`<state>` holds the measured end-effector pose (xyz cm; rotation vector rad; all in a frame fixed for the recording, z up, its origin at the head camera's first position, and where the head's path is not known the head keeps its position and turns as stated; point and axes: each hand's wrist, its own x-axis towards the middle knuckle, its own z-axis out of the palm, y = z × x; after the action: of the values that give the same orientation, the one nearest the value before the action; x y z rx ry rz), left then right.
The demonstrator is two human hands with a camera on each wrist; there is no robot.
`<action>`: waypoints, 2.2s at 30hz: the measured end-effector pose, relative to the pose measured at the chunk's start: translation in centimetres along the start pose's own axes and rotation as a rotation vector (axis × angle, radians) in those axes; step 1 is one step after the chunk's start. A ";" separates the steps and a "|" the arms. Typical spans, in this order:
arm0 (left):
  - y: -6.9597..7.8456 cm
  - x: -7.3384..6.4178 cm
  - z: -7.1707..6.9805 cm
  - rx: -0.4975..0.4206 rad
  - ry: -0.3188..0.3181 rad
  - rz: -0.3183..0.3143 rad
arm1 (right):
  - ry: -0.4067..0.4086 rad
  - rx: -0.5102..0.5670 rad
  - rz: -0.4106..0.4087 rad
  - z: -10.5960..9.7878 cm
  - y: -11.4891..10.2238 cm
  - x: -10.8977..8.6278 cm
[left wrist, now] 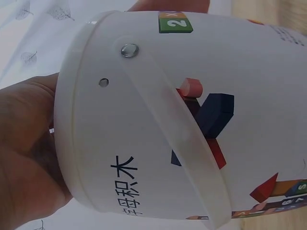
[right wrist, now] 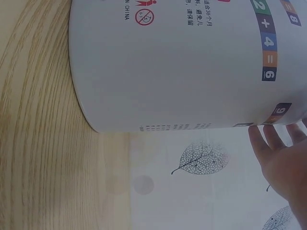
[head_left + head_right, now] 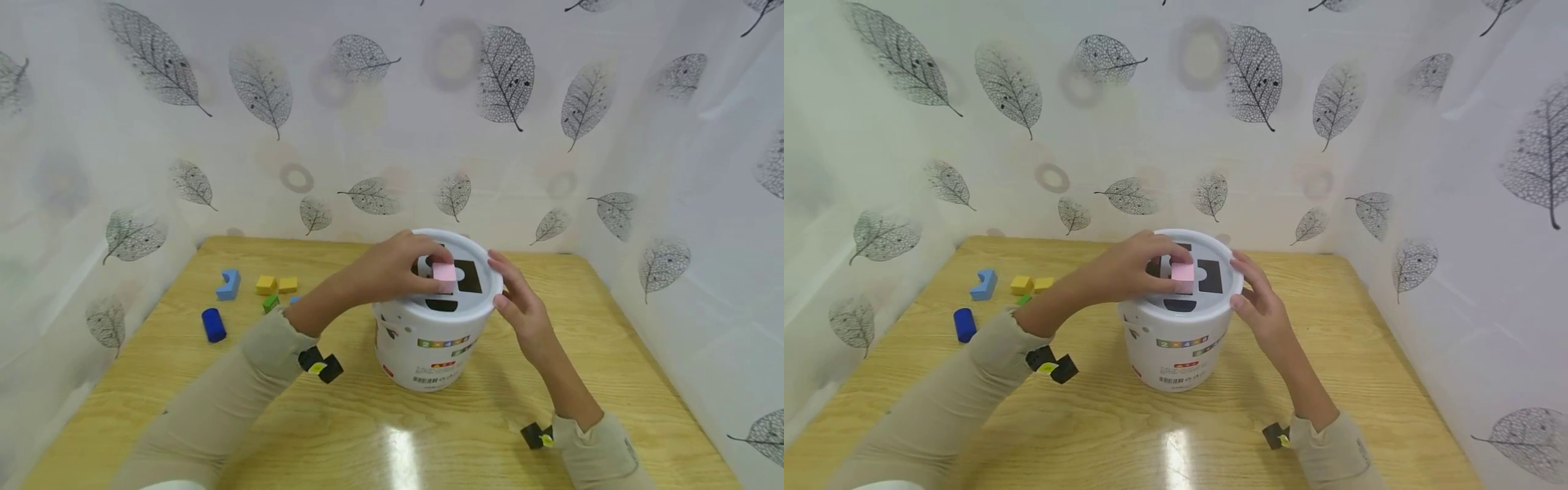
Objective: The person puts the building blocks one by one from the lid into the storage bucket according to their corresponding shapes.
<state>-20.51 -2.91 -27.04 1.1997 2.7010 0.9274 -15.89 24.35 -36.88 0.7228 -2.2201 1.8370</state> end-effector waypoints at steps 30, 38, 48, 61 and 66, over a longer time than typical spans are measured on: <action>-1.5 -1.4 -0.3 -0.157 0.012 0.021 | 0.004 0.019 -0.015 0.1 -0.2 0.0; -3.3 -3.7 -1.5 -0.207 0.167 0.059 | 0.002 0.028 -0.016 0.1 0.0 0.1; -7.3 -7.2 -2.1 -0.198 0.236 -0.053 | 0.003 0.020 -0.022 0.1 0.0 0.1; -14.1 -11.4 -0.5 -0.169 0.230 -0.262 | 0.001 0.019 -0.019 0.1 0.2 0.1; -16.6 -12.8 0.1 -0.183 0.214 -0.301 | 0.004 0.017 -0.017 0.1 0.2 0.1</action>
<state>-22.50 -20.29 -38.55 0.6709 2.7689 1.2814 -16.03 24.27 -37.00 0.7385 -2.1914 1.8499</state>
